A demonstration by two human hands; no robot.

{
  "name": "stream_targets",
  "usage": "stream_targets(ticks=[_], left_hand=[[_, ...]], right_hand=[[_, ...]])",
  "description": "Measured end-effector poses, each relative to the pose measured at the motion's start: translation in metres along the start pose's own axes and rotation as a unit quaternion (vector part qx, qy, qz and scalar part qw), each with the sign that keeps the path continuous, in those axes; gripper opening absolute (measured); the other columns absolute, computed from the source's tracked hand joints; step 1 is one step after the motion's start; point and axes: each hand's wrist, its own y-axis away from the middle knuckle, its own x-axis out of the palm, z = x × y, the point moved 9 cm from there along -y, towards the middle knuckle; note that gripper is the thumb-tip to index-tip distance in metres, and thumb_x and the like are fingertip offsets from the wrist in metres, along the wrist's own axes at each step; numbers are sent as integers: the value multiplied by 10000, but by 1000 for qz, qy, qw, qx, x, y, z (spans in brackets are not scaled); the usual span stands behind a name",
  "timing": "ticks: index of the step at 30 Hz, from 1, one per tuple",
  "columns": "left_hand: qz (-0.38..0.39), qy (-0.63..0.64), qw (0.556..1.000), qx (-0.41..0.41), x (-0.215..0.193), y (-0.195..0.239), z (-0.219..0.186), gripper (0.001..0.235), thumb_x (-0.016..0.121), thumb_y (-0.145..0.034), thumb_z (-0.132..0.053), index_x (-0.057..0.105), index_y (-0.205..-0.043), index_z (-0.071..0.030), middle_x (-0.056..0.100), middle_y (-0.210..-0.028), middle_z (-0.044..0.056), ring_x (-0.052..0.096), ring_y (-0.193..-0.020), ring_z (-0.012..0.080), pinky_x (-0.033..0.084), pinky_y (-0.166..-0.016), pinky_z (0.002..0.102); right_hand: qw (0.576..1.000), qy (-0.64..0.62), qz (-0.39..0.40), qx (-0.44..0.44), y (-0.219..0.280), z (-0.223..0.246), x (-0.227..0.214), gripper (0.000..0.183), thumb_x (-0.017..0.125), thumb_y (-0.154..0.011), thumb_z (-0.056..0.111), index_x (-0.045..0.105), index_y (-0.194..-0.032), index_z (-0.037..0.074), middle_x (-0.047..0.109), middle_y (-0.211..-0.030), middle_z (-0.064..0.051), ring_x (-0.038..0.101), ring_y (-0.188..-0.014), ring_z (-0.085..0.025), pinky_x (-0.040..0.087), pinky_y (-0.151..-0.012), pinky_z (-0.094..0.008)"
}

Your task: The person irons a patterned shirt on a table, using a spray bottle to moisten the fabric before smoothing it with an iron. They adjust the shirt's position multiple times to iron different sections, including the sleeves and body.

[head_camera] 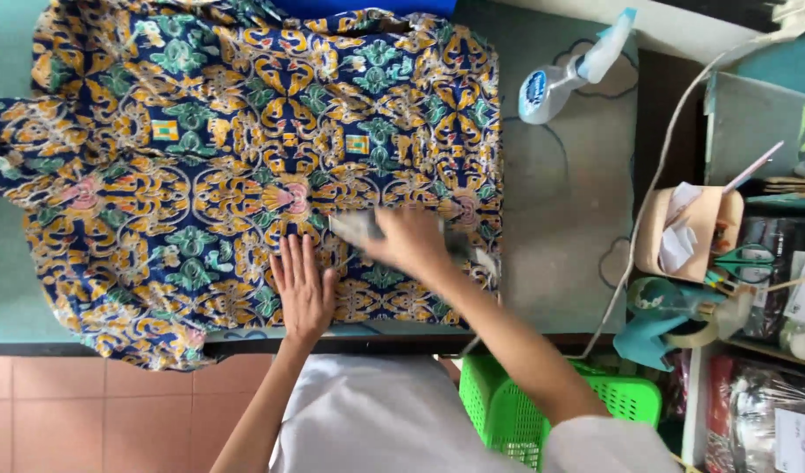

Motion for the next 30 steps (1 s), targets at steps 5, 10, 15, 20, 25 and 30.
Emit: stream_targets(ticks=[5,10,15,20,25,30], left_hand=[[-29,8,999,24,-23,-5,-17,707,329,-1114,-528,274,-1709,-150,237,-1743,233,93,-1624,420,2,-1285,605],[28,-19,999,26,-9,-7,-25,738,283,-1051,-689,262,-1697,-332,184,-1777,174,19,-1637,404,-105,-1248,686],[84,-123,989,15,-2,-4,-23,733,241,-1055,-720,240,-1705,-380,198,-1783,117,28,-1658,338,-98,-1260,679],[12,-86,995,-48,-31,0,2,713,323,-1100,-569,223,-1725,-240,222,-1758,218,80,-1643,388,-41,-1250,696],[-157,-200,959,-129,-81,1,87,701,470,-1068,-574,486,-1640,-168,484,-1616,267,366,-1551,446,224,-1226,666],[-246,-246,916,-198,-125,17,188,660,432,-1166,-571,559,-1623,-112,476,-1592,365,359,-1527,499,144,-1118,761]], right_hand=[[998,1,38,43,130,-3,-8,452,753,-888,458,775,-1103,61,772,-755,-173,780,-699,-356,607,-605,-467],[986,-8,-18,165,130,-104,-25,484,673,-1008,564,747,-941,90,665,-584,-32,606,-457,-163,502,-451,-269],[945,73,-84,307,71,-155,-65,596,699,-845,714,718,-883,119,749,-734,-160,774,-784,-424,597,-655,-535],[992,37,15,119,29,-20,-35,448,714,-863,551,759,-893,106,762,-742,-159,788,-774,-393,618,-694,-502],[998,17,57,-23,-36,61,33,463,690,-875,525,744,-1011,86,788,-835,-194,789,-794,-413,616,-689,-536],[997,69,-27,-14,-115,73,37,439,694,-886,590,675,-873,152,750,-726,-138,779,-744,-373,612,-699,-482]])
